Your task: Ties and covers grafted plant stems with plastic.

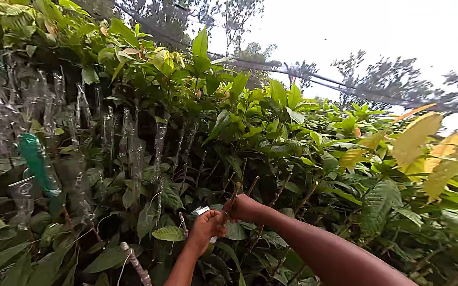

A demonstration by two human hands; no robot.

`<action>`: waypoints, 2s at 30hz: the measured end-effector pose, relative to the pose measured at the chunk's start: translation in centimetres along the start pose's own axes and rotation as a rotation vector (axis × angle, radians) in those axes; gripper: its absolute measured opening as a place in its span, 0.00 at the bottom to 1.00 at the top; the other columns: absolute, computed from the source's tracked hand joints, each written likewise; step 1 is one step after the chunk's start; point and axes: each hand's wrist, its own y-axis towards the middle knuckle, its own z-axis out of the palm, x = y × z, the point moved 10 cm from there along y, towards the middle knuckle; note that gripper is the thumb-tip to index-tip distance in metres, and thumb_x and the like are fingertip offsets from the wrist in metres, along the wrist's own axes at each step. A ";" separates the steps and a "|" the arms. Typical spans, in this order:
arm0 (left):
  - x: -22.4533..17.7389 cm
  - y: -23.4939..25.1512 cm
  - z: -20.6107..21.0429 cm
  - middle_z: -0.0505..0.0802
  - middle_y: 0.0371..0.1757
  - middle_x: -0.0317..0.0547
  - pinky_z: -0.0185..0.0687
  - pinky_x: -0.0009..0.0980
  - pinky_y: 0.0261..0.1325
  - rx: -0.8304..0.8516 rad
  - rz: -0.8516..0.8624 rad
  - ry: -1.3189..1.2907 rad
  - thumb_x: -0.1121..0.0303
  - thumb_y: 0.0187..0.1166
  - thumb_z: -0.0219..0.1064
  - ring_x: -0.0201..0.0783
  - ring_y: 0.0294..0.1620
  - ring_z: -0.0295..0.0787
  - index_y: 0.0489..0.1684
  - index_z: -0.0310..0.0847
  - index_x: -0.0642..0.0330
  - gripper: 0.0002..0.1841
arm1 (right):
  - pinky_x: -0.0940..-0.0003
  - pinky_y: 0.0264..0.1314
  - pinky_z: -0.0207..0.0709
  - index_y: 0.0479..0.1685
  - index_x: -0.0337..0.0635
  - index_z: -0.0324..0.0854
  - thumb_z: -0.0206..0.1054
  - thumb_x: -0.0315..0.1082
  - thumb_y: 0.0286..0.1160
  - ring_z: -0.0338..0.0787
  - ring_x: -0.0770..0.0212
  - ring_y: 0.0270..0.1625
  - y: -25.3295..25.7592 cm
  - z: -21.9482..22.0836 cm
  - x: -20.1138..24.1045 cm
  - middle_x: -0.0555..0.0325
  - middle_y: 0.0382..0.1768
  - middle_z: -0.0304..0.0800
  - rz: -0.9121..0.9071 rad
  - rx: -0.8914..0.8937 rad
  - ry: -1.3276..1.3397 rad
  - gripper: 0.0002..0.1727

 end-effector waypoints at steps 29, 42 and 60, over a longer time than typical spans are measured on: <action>-2.9 -1.9 -2.1 0.96 0.42 0.51 0.96 0.37 0.47 -0.076 0.042 0.399 0.76 0.76 0.73 0.41 0.37 0.97 0.49 0.86 0.70 0.09 | 0.26 0.67 0.73 0.60 0.43 0.87 0.68 0.33 0.78 0.86 0.31 0.65 -6.2 0.4 0.0 0.38 0.56 0.91 0.187 0.118 -0.663 0.15; -1.9 -3.1 1.9 0.95 0.49 0.48 0.94 0.36 0.54 0.150 0.075 0.654 0.72 0.76 0.74 0.37 0.43 0.96 0.51 0.88 0.66 0.10 | 0.28 0.61 0.77 0.68 0.37 0.80 0.61 0.27 0.83 0.87 0.28 0.61 -9.6 -2.3 3.9 0.31 0.53 0.88 0.189 0.043 -0.660 0.17; -2.9 -5.0 4.8 0.96 0.41 0.43 0.87 0.34 0.54 -0.069 0.306 0.718 0.67 0.69 0.74 0.32 0.44 0.93 0.45 0.91 0.63 0.11 | 0.29 0.57 0.80 0.62 0.40 0.84 0.66 0.30 0.80 0.91 0.34 0.55 -11.1 4.0 9.7 0.38 0.49 0.92 -0.028 0.153 -0.325 0.15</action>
